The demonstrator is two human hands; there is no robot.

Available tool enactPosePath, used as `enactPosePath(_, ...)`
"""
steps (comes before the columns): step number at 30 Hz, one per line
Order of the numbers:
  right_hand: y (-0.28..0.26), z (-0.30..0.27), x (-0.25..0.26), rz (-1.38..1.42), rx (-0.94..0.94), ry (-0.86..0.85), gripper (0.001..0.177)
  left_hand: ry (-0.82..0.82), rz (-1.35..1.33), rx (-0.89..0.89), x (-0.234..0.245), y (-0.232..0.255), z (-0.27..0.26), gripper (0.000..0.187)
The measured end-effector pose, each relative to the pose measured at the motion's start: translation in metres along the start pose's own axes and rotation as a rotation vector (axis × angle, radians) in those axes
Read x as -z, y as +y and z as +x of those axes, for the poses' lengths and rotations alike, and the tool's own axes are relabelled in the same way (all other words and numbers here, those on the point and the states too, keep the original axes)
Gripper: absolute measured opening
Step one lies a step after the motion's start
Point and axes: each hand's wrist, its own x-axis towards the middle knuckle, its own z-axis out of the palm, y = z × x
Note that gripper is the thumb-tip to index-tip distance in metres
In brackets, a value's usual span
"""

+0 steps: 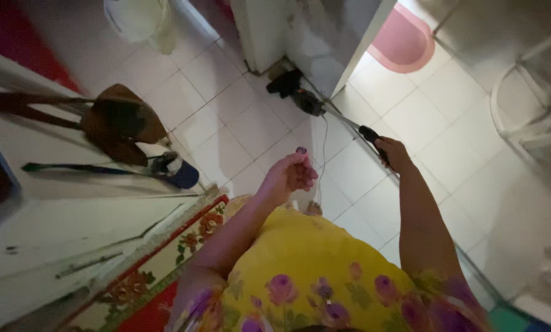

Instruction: The person vacuums the tiled floor and a patterned rug using a handheld vacuum cleaner.

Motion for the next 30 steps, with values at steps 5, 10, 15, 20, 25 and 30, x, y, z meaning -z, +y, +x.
enactPosePath(5,-0.01,0.057,0.029,-0.054,0.031,-0.055,0.046,0.079,-0.031,-0.061,-0.026,-0.023,0.033,0.027)
enactPosePath(10,-0.022,0.097,0.025,-0.016,0.09,-0.115,0.045,0.205,-0.011,-0.115,-0.046,-0.031,0.033,0.03)
enactPosePath(15,-0.037,0.117,0.026,-0.11,0.121,-0.112,0.04,0.265,0.009,-0.174,-0.051,-0.037,0.038,0.03)
enactPosePath(20,-0.052,0.09,0.016,-0.095,0.124,-0.103,0.039,0.215,0.008,-0.102,-0.06,-0.036,0.048,0.029)
enactPosePath(25,-0.069,0.034,0.015,-0.165,0.088,-0.037,0.036,0.173,0.054,-0.075,-0.072,-0.023,0.048,0.03)
enactPosePath(30,-0.071,-0.022,0.031,-0.444,0.001,0.093,0.044,0.113,0.028,-0.011,-0.056,-0.008,0.056,0.03)
